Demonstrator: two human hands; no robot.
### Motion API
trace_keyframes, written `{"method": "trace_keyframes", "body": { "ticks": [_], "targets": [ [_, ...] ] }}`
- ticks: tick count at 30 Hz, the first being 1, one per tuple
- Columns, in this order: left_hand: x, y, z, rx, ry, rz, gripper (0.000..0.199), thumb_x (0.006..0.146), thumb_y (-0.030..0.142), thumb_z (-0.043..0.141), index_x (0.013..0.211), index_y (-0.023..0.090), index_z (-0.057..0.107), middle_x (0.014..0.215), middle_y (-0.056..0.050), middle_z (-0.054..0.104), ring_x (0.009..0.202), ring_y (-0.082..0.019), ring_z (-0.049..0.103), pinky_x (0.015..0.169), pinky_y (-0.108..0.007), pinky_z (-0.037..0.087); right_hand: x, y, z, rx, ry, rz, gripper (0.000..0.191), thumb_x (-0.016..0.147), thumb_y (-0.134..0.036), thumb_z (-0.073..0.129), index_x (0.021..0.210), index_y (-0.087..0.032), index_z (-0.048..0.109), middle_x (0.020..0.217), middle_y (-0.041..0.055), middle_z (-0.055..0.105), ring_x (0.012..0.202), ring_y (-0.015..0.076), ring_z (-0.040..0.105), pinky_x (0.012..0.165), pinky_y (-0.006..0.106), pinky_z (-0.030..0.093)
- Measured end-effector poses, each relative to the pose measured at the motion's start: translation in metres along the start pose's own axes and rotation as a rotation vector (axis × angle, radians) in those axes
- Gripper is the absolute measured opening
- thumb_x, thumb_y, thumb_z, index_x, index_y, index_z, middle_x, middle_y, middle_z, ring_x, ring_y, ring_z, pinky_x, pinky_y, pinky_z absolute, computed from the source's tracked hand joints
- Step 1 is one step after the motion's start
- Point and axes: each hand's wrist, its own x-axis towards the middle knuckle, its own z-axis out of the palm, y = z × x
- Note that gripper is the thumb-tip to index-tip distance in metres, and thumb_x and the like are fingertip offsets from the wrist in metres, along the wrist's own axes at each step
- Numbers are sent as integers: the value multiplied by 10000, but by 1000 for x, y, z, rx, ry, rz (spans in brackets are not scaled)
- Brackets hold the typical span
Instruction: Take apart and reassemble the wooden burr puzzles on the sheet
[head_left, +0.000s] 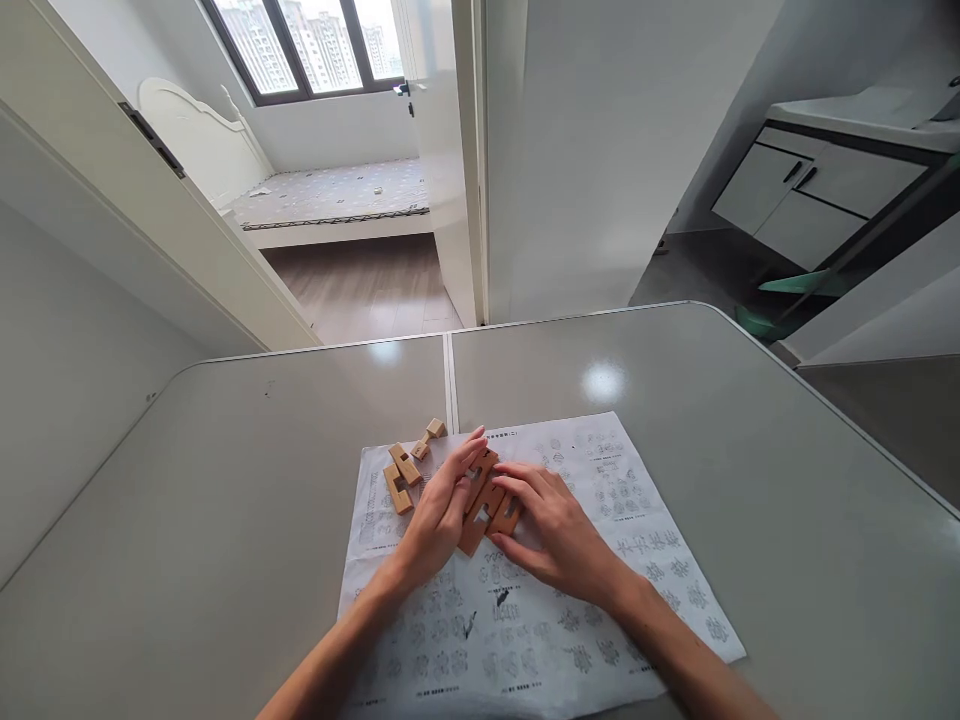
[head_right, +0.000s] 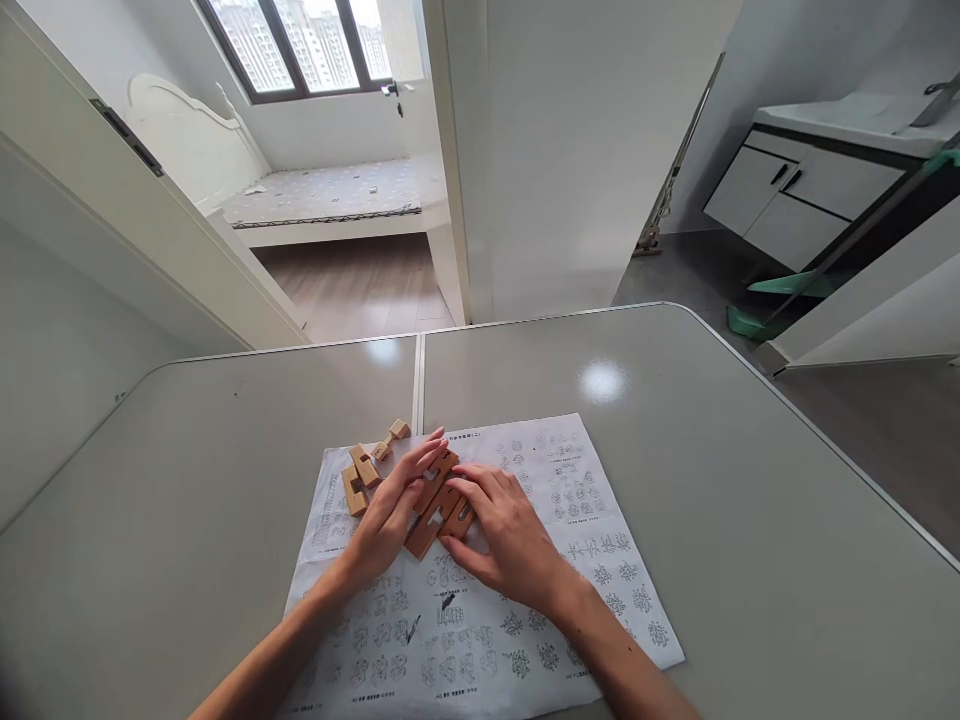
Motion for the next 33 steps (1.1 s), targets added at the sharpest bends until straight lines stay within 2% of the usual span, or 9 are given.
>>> {"method": "trace_keyframes", "body": {
  "ticks": [3,6,12,17,23,28,33],
  "targets": [
    [2,1,1,-37,29,-11,508,1058,136,338,1495,285,550,1659,-47,511,1517,-245,522,1250,-465,504,-2,1,1,1,-20,18,670,894,-360,802,1496,-299,514,1528,132,573,1398,374,560,1154,598,501],
    [2,1,2,-41,51,16,528,1021,94,343,1472,261,559,1631,-70,543,1496,-247,549,1237,-472,520,-3,2,2,-5,-29,40,752,843,-353,853,1505,-298,501,1507,138,561,1374,378,560,1137,586,520],
    [-1,-1,10,42,95,41,460,1000,109,444,1413,265,574,1570,-88,588,1441,-251,600,1152,-445,589,-3,1,5,-37,37,95,671,883,-291,776,1500,-303,513,1432,146,558,1324,372,578,1095,571,557],
    [-6,1,17,194,177,34,380,1036,140,479,1370,293,574,1425,-75,651,1221,-212,715,1032,-384,633,-4,4,6,-35,105,167,674,901,-275,753,1514,-327,476,1480,139,492,1401,370,521,1128,567,553],
    [-8,5,20,456,226,54,373,1010,171,562,1364,280,525,1324,-87,657,1201,-265,673,1062,-467,560,-4,8,6,-105,184,243,661,912,-306,743,1511,-341,465,1494,131,477,1379,380,510,1114,591,537],
    [-8,5,24,586,209,31,416,971,223,628,1365,250,495,1207,-97,664,1080,-296,653,959,-477,536,-7,15,9,-304,279,308,724,880,-504,789,1503,-336,459,1417,157,519,1294,447,512,1063,698,449],
    [-8,6,24,656,199,18,296,973,248,620,1250,223,515,1095,-85,661,1000,-297,628,897,-465,506,-9,19,11,-338,302,333,718,902,-553,753,1508,-317,448,1348,160,543,1228,439,534,1026,680,457]
  ]
}}
